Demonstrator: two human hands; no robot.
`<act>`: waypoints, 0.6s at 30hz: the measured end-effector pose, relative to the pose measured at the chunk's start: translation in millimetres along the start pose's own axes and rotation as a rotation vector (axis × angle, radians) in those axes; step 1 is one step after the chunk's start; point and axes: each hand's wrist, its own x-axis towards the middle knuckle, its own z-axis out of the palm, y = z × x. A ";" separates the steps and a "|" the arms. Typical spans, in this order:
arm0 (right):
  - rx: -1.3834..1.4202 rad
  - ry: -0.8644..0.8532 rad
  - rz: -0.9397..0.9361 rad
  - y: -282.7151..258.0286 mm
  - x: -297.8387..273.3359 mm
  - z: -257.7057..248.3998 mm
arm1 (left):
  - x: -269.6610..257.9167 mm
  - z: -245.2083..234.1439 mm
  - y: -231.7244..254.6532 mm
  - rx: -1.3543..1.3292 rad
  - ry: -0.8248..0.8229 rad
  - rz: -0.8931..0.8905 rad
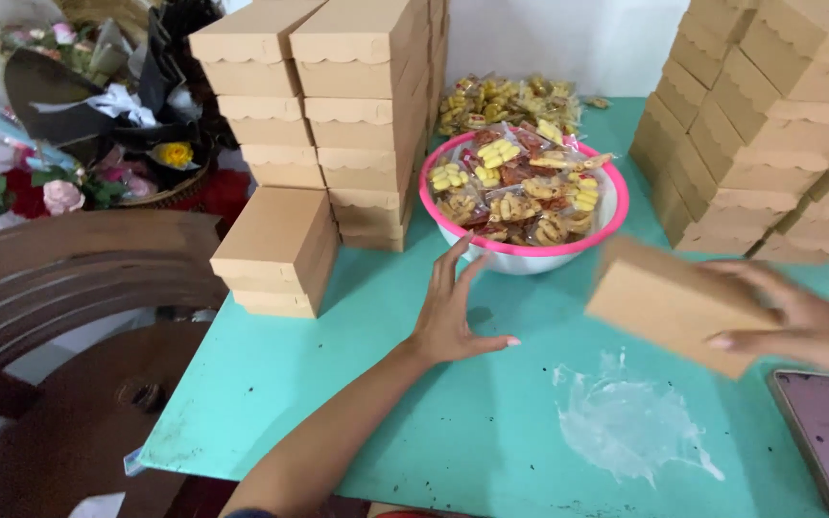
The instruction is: Packing small individually wrapped snack packets into cardboard boxes and closing the lids.
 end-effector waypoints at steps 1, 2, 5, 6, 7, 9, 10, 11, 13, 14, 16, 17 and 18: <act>-0.018 -0.131 -0.084 -20.4 -8.6 7.5 | 4.4 -6.1 8.3 -0.248 0.039 -0.063; -0.038 -0.262 -0.168 -40.6 -17.7 14.8 | 9.1 -12.2 16.8 -0.497 0.078 -0.123; -0.055 -0.379 -0.371 -55.6 -4.9 48.8 | 12.5 -22.2 28.8 -0.750 -0.153 -0.349; -0.055 -0.383 -0.381 -57.1 -0.8 59.9 | 6.6 -25.1 29.5 -0.742 -0.147 -0.352; -0.035 -0.375 -0.479 -57.5 2.4 70.4 | 2.2 -27.6 30.7 -0.690 -0.196 -0.380; -0.008 -0.363 -0.579 -53.4 6.6 89.3 | -7.9 -30.7 29.6 -0.632 -0.249 -0.407; 0.029 -0.369 -0.637 -49.0 7.8 98.3 | -13.8 -31.6 27.1 -0.613 -0.270 -0.389; 0.065 -0.372 -0.695 -45.2 9.6 106.0 | -18.3 -32.2 24.3 -0.594 -0.289 -0.370; 0.063 -0.374 -0.703 -40.8 11.0 114.7 | -10.2 -42.8 33.7 -0.595 -0.406 -0.480; 0.057 -0.381 -0.708 -38.2 11.2 119.4 | -6.5 -47.8 38.7 -0.598 -0.520 -0.593; 0.068 -0.383 -0.700 -35.1 10.0 120.6 | -0.4 -55.9 47.5 -0.594 -0.565 -0.634; 0.075 -0.390 -0.700 -35.0 10.9 121.3 | 1.9 -60.6 51.4 -0.586 -0.601 -0.679; 0.072 -0.391 -0.702 -37.5 10.5 116.5 | 4.0 -60.3 49.5 -0.587 -0.597 -0.679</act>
